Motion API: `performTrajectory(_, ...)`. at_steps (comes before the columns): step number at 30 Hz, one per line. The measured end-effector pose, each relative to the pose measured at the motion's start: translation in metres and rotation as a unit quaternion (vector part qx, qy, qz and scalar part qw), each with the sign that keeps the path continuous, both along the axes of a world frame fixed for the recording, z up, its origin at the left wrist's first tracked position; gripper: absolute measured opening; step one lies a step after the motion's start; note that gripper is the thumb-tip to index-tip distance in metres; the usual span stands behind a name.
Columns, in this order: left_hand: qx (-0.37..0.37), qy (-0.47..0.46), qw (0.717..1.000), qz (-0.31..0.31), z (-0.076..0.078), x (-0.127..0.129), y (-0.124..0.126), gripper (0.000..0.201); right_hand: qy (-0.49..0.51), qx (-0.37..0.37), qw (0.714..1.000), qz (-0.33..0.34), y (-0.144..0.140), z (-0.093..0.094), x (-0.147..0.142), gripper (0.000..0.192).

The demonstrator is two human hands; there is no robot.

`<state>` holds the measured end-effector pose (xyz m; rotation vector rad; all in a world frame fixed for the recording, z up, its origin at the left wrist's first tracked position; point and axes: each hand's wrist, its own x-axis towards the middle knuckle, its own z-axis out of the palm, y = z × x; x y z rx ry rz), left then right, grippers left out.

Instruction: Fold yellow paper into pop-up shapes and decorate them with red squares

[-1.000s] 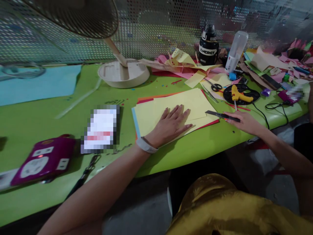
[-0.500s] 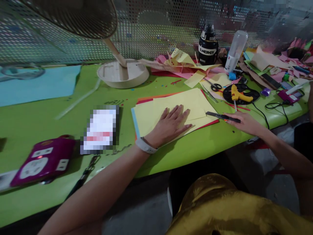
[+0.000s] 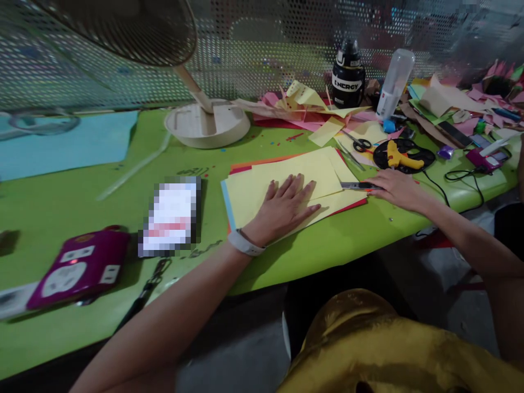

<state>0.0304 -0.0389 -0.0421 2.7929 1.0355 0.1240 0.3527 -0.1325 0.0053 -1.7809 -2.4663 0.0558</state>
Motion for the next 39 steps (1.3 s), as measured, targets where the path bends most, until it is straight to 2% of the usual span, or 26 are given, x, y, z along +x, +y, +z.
performTrajectory(3, 0.021, -0.015, 1.0, 0.015, 0.0, 0.0, -0.001, 0.075, 0.003, 0.005, 1.0, 0.018, 0.02, -0.009, -0.002, 0.039)
performTrajectory(6, 0.034, -0.018, 0.999, -0.031, 0.001, 0.001, -0.002, 0.072, 0.0, 0.001, 1.0, 0.012, 0.032, -0.018, -0.002, 0.039)
performTrajectory(9, 0.011, -0.005, 0.997, -0.073, -0.001, 0.001, -0.002, 0.071, 0.002, 0.004, 1.0, 0.02, 0.035, -0.024, 0.001, 0.038)
performTrajectory(18, 0.008, 0.002, 0.998, -0.07, 0.0, 0.001, -0.003, 0.074, 0.014, 0.005, 1.0, 0.025, 0.024, -0.02, 0.005, 0.035)
performTrajectory(23, 0.006, -0.001, 0.997, -0.072, 0.001, 0.002, -0.003, 0.074, -0.003, 0.02, 0.998, 0.056, 0.011, -0.015, 0.01, 0.039)
performTrajectory(31, 0.002, -0.005, 0.997, -0.072, -0.002, 0.002, -0.001, 0.075, 0.011, 0.007, 0.999, 0.034, 0.009, -0.013, -0.012, 0.04)
performTrajectory(39, 0.009, -0.005, 0.998, -0.069, -0.002, 0.003, -0.002, 0.076, 0.037, -0.008, 0.999, 0.025, -0.001, -0.012, -0.018, 0.038)
